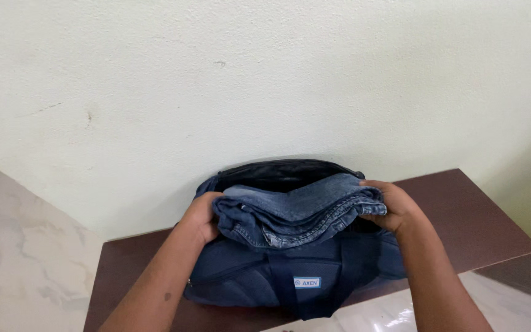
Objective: The person picks up folded pants from a chair and places them inside a duffel bag by hand.
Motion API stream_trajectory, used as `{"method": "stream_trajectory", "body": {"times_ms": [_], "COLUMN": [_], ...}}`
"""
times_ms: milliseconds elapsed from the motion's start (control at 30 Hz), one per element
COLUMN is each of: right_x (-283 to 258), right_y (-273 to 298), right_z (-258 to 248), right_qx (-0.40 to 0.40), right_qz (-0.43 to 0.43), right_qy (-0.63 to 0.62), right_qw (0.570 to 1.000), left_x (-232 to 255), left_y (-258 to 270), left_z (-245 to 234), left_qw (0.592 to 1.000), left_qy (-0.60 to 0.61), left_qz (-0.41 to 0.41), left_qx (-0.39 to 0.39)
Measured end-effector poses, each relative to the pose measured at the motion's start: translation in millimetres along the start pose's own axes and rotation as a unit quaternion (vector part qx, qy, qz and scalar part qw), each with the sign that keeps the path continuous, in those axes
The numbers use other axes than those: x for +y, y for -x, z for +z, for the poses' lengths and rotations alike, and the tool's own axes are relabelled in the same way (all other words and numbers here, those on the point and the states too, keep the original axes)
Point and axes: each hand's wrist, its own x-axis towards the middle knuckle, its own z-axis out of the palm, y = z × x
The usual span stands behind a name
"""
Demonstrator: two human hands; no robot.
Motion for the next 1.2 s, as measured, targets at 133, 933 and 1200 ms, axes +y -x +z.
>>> {"method": "stream_trajectory", "body": {"times_ms": [133, 933, 1200], "right_x": [-9, 21, 36], "right_y": [18, 1, -11], "right_z": [12, 2, -11], "right_qx": [-0.012, -0.086, -0.079], "right_qz": [0.016, -0.039, -0.020], "right_qy": [0.016, 0.351, 0.440], "right_qw": [1.000, 0.931, 0.894], "left_x": [-5, -7, -10], "left_y": [-17, 58, 65], "left_z": [-3, 66, 68], "left_qw": [0.999, 0.813, 0.797], "left_qy": [0.032, -0.567, -0.588], "left_qz": [0.006, -0.115, -0.107], "left_qx": [0.004, 0.062, 0.089]}}
